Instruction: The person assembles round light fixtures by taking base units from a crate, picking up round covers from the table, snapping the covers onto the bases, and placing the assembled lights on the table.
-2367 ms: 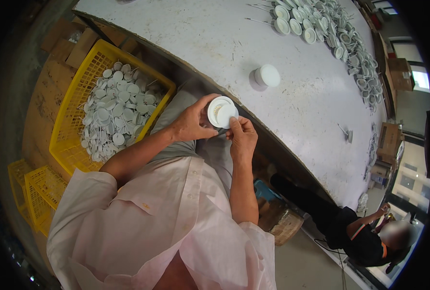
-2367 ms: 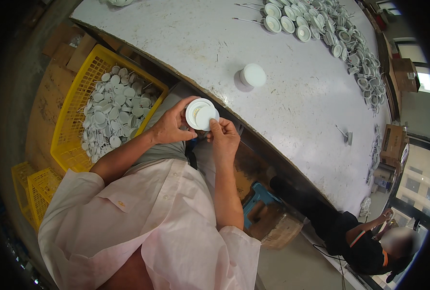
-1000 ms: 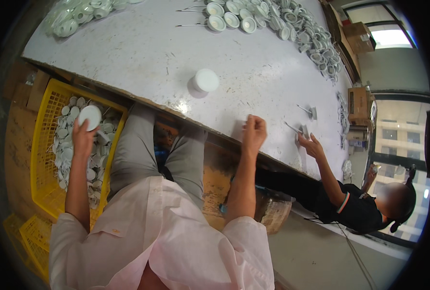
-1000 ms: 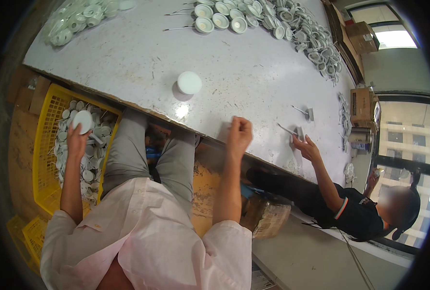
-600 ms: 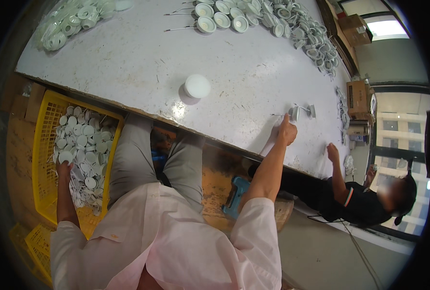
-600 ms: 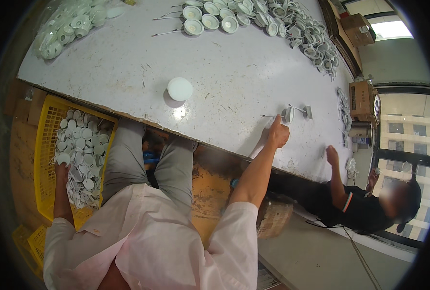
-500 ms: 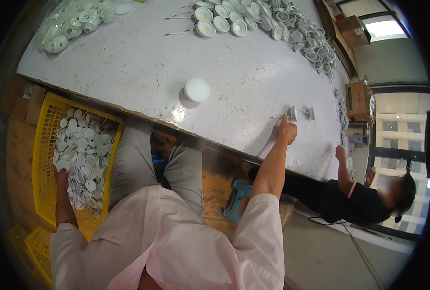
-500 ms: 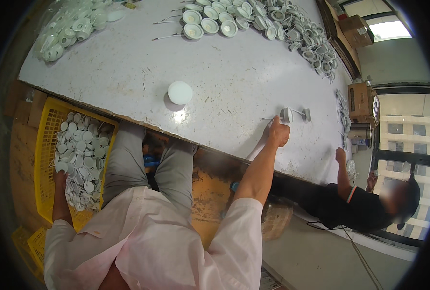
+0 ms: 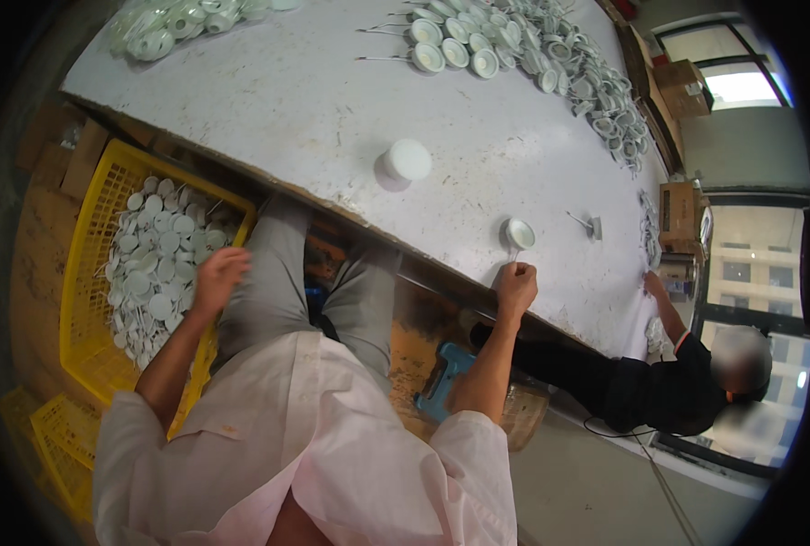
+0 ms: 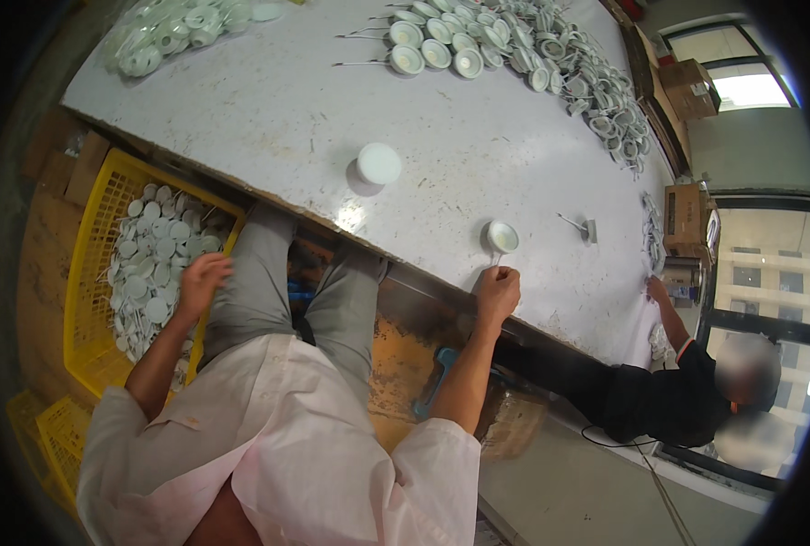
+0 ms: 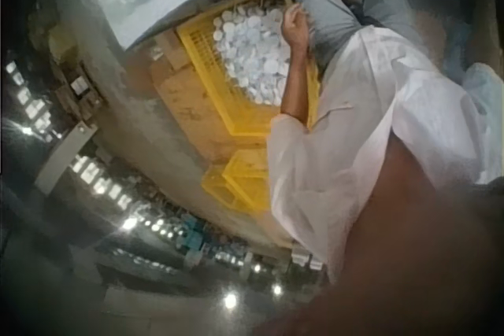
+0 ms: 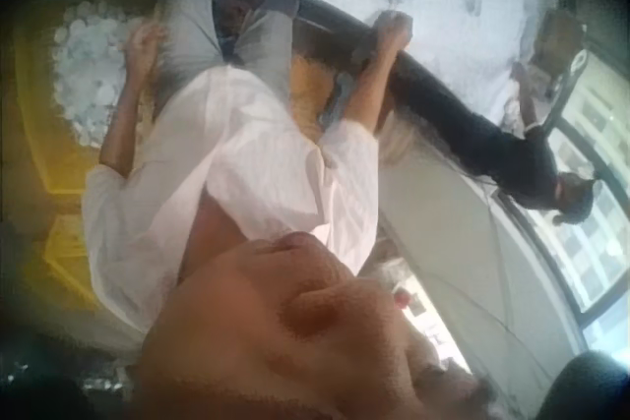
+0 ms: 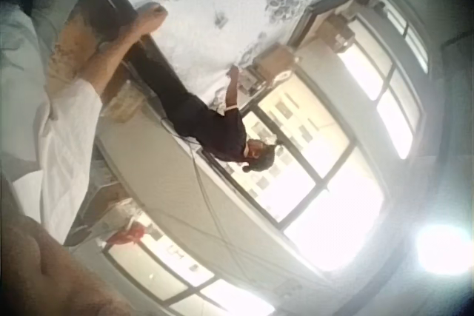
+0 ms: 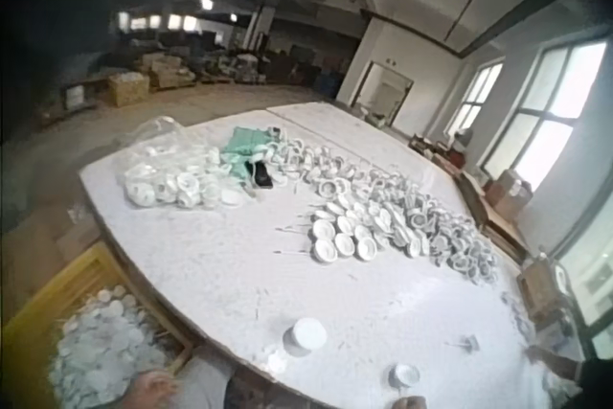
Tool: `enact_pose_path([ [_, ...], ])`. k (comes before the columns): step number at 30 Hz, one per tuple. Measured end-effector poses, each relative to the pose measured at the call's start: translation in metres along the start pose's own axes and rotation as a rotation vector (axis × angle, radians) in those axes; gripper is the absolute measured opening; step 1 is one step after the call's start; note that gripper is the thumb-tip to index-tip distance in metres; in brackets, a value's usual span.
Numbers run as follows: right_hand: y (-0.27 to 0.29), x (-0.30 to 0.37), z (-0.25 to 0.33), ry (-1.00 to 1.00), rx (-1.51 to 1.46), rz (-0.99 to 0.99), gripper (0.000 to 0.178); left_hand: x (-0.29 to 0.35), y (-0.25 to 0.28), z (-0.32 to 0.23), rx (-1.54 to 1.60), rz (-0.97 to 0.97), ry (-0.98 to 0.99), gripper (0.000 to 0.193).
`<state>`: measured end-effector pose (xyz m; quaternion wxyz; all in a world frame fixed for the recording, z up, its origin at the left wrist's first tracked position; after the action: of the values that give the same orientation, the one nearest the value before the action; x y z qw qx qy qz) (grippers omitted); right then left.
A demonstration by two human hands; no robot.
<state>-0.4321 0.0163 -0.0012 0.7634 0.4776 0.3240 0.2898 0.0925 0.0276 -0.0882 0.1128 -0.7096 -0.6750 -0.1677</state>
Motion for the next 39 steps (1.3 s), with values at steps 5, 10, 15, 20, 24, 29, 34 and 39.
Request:
enact_pose_path([
  [5, -0.002, 0.075, 0.029, 0.093, -0.226, 0.014, 0.02, 0.012, -0.103, -0.063, 0.19, 0.513, 0.007, 0.032],
  [10, -0.029, 0.138, 0.046, -0.105, -0.956, 0.289, 0.01, 0.017, -0.162, -0.094, 0.098, 0.61, -0.026, 0.059],
  [15, -0.014, 0.185, 0.108, -0.07, -1.231, 0.623, 0.009, 0.014, -0.169, -0.102, 0.138, 0.566, -0.03, 0.082],
  [20, -0.018, 0.188, 0.137, 0.109, -1.119, 0.747, 0.008, 0.013, -0.153, -0.104, 0.044, 0.267, -0.312, 0.081],
  [24, -0.016, 0.13, 0.156, 0.076, -0.996, 0.59, 0.01, 0.01, -0.123, -0.1, 0.004, 0.101, -0.414, 0.077],
  [29, -0.038, 0.035, 0.193, -0.088, -0.969, 0.351, 0.028, 0.008, -0.111, -0.096, 0.012, 0.092, -0.318, 0.074],
  [34, -0.056, 0.01, 0.212, -0.148, -0.918, 0.488, 0.031, 0.015, -0.104, -0.09, -0.022, 0.081, -0.298, 0.075],
  [39, -0.059, 0.016, 0.205, -0.206, -1.106, 0.492, 0.028, 0.011, -0.096, -0.084, -0.016, 0.063, -0.285, 0.074],
])
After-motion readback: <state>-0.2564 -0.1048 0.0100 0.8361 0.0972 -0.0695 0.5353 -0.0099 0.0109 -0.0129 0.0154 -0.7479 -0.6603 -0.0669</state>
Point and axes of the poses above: each hand's wrist, its own x-axis away from the middle knuckle, its own y-axis out of the back of the hand, z = x × y, the point moved 1 cm from there along -x, towards the middle knuckle, and after that the axes turned 5 degrees about y, right-handed, at the moved point
